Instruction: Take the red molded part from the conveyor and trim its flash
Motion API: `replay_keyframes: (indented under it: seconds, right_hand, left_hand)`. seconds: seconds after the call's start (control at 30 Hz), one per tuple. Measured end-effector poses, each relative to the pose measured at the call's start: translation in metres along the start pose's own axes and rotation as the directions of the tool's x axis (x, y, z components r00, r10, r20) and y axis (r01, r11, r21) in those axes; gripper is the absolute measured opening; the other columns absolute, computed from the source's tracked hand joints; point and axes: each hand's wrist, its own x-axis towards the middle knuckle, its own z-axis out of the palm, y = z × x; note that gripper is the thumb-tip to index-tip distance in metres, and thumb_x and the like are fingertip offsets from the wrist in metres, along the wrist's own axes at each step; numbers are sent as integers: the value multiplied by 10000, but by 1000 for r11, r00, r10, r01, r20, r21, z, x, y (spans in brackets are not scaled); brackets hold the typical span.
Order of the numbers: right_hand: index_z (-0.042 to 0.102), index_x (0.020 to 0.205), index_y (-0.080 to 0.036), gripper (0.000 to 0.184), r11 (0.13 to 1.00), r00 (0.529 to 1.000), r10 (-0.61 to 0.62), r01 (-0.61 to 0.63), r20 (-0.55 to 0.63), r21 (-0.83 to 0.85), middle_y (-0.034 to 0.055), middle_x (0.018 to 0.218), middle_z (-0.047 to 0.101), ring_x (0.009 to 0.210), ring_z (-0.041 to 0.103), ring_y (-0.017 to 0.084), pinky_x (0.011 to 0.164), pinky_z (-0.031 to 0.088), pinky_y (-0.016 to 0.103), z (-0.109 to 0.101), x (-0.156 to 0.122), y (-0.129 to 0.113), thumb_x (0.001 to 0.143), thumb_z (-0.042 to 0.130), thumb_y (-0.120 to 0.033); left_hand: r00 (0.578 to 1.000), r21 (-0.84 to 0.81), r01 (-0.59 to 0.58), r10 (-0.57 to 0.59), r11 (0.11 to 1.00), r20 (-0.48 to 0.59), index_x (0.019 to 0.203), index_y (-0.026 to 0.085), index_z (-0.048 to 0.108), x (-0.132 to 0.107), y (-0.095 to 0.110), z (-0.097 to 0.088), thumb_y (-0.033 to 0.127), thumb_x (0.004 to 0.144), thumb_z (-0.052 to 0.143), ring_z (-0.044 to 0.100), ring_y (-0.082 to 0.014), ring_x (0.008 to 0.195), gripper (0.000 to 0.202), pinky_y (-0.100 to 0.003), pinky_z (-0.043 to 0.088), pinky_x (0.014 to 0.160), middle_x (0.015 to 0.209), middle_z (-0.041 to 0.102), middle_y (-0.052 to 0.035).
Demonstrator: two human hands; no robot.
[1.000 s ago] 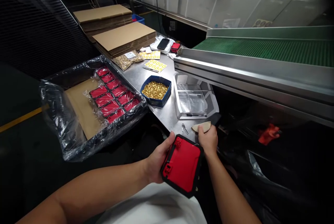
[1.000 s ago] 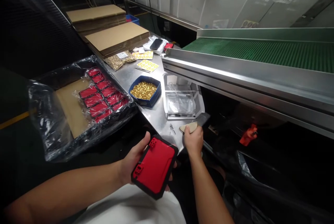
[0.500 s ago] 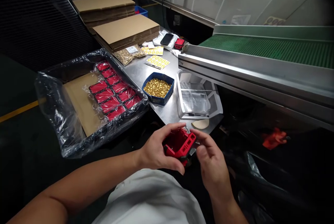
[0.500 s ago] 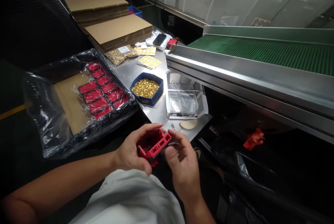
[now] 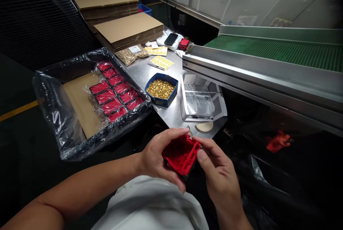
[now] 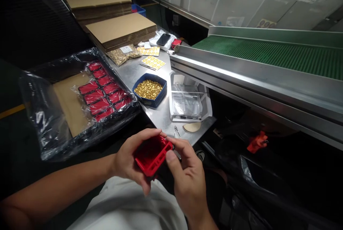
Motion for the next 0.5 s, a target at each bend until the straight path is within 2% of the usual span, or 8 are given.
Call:
replay_keyframes:
  seconds: [0.07, 0.1, 0.17, 0.23, 0.3, 0.37, 0.43, 0.5]
  right_hand:
    - [661, 1083, -216, 283, 1000, 995, 0, -2, -98, -24, 79, 1105, 686, 1021, 647, 212, 896, 545, 347, -9, 15, 20, 941, 513, -411]
    - [664, 1055, -207, 316, 996, 987, -10, -5, -158, -92, 79, 1053, 696, 971, 655, 211, 874, 546, 364, -15, 24, 34, 949, 477, -438]
    - [662, 1029, -190, 365, 947, 960, -61, -31, -275, -321, 84, 982, 696, 896, 652, 218, 845, 539, 399, -29, 42, 67, 933, 469, -485]
    - [656, 1052, -175, 405, 850, 941, -116, -72, -319, -522, 105, 998, 671, 871, 626, 239, 834, 527, 438, -40, 56, 100, 861, 563, -519]
    - [631, 1142, -163, 502, 750, 945, -162, -69, -284, -658, 138, 1075, 629, 919, 598, 275, 854, 512, 476, -45, 63, 126, 793, 639, -523]
    - [588, 1228, -153, 576, 616, 952, -224, -29, -211, -787, 161, 1118, 594, 1013, 567, 315, 897, 491, 502, -44, 66, 142, 790, 642, -522]
    - [563, 1251, -140, 585, 457, 948, -284, 1, -144, -889, 168, 1106, 586, 1067, 542, 336, 916, 478, 507, -38, 68, 150, 818, 611, -529]
    - [585, 1189, -139, 506, 381, 941, -314, 2, -127, -925, 163, 1072, 595, 1046, 543, 335, 895, 479, 497, -31, 73, 151, 839, 598, -504]
  left_hand:
    - [997, 58, -78, 78, 995, 16, 1417, 179, 435, 1, 0, 0, 516, 397, 959, 622, -305, 1067, 1195, -407, 525, 984, 1230, 605, -172]
    - [993, 86, -115, 114, 990, 20, 1416, 168, 433, 1, 1, 0, 533, 393, 954, 619, -305, 1073, 1205, -405, 520, 994, 1228, 608, -175]
    - [988, 134, -157, 155, 979, 21, 1410, 154, 437, 2, 2, 1, 566, 402, 938, 609, -303, 1093, 1199, -399, 509, 1012, 1236, 606, -179]
    - [988, 159, -157, 154, 975, 28, 1407, 154, 441, 2, 3, 2, 589, 434, 920, 597, -296, 1112, 1168, -393, 498, 1024, 1238, 605, -173]
    - [991, 162, -135, 133, 978, 21, 1404, 160, 445, -2, 3, 1, 601, 463, 905, 584, -293, 1125, 1136, -394, 490, 1028, 1240, 598, -165]
    - [996, 158, -93, 95, 983, -6, 1405, 172, 444, -8, 2, 0, 610, 490, 891, 566, -295, 1140, 1108, -397, 486, 1023, 1255, 574, -162]
    - [999, 172, -20, 28, 985, -43, 1411, 188, 435, -16, 1, -3, 621, 523, 873, 553, -292, 1140, 1081, -397, 487, 1006, 1270, 536, -159]
    - [997, 214, 60, -48, 975, -62, 1420, 210, 424, -24, 0, -6, 639, 551, 850, 540, -290, 1136, 1059, -408, 481, 999, 1277, 500, -151]
